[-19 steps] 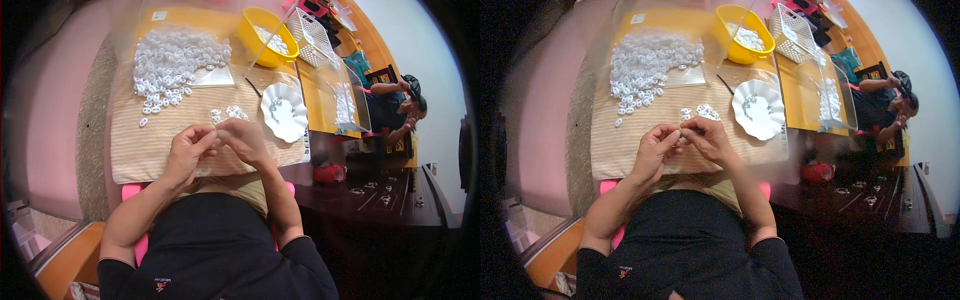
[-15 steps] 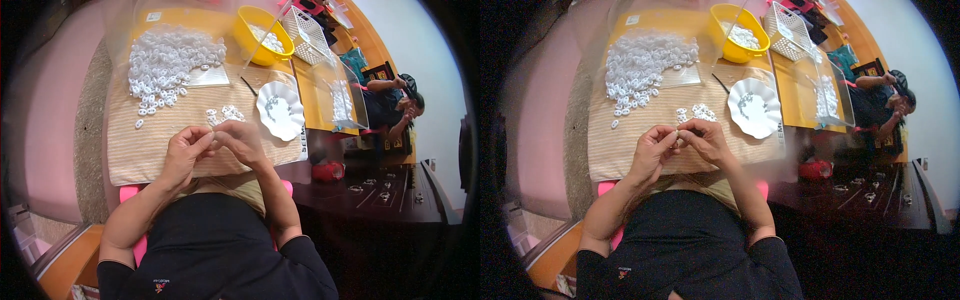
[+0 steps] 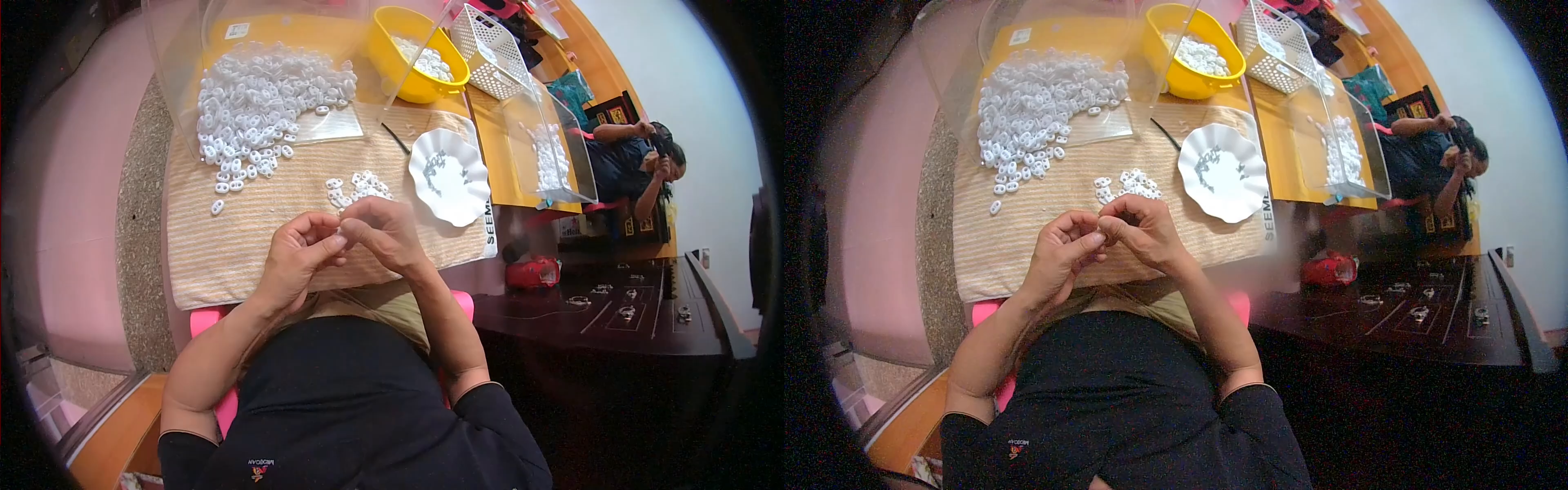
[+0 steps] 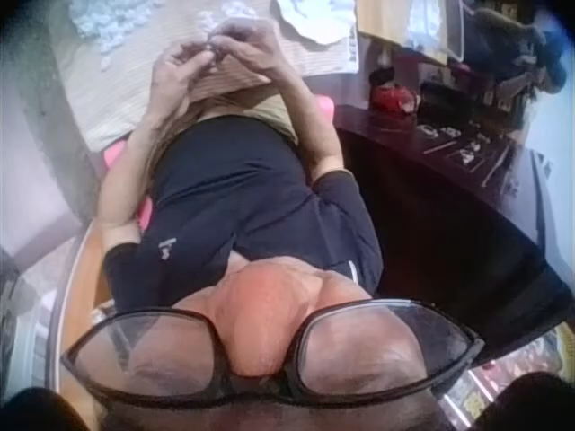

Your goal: The person is manually assembling small white plastic components at a desk.

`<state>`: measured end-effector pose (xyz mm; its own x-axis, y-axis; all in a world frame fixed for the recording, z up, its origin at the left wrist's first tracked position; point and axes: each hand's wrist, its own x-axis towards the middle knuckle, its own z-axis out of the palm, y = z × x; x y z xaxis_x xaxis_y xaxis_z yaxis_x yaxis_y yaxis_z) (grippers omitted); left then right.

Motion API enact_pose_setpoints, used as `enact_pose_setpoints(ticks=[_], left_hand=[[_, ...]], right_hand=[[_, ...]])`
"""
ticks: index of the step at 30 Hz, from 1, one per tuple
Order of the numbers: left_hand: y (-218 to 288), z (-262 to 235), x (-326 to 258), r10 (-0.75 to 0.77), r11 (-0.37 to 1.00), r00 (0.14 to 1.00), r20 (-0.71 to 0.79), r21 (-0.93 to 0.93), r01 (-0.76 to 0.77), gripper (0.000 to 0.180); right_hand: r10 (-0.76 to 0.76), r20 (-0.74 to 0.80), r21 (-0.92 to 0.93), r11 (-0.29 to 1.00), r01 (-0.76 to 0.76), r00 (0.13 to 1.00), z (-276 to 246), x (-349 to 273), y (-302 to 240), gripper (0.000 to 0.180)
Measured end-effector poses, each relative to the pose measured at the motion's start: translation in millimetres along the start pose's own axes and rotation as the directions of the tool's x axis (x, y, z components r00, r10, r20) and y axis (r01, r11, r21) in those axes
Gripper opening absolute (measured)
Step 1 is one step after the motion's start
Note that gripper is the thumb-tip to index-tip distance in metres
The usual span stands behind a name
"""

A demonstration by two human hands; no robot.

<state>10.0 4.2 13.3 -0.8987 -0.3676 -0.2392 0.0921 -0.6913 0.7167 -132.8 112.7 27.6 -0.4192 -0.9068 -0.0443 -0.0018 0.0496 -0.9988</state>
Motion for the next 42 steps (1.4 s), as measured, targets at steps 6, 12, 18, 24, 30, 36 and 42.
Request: enact_pose_setpoints(ticks=[6,12,18,24,30,36,42], left_hand=[[2.3,2.7,-0.6,-0.032,0.999,0.999,0.038,0.019,0.031,0.018],[-2.3,-5.6,-0.1,-0.05,0.999,0.998,0.041,0.021,0.049,0.019],[0.2,-2.8,-0.3,-0.062,0.997,0.998,0.01,0.036,0.061,0.017],[2.3,-0.7,0.2,-0.072,0.997,0.997,-0.01,0.014,0.072,0.013],[4.7,1.5,-1.3,-0.113,0.994,0.994,-0.002,0.002,0.113,0.013],[5.1,0.2,-1.4,-0.125,0.992,0.992,0.012,0.032,0.125,0.014],[1.9,0.8,-1.4,-0.074,0.997,0.996,0.052,0.032,0.073,0.016]], right_hand=[[0.008,-0.031,-0.032,0.999,-0.009,0.999,-2.2,-3.2,0.3,0.012],[0.043,-0.222,-0.218,0.972,-0.093,0.974,-35.2,-4.7,-16.5,0.017],[-0.012,-0.375,-0.299,0.948,-0.109,0.927,-108.3,-10.0,-3.3,0.011],[-0.15,-0.464,-0.565,0.809,-0.162,0.873,-148.0,-6.1,-2.6,0.013],[-0.235,-0.426,-0.757,0.621,-0.202,0.874,-177.0,14.8,6.5,0.018],[-0.27,-0.355,-0.883,0.411,-0.226,0.895,-172.1,30.2,5.5,0.02],[-0.152,-0.412,-0.872,0.353,-0.34,0.898,-165.0,38.6,-8.3,0.024]])
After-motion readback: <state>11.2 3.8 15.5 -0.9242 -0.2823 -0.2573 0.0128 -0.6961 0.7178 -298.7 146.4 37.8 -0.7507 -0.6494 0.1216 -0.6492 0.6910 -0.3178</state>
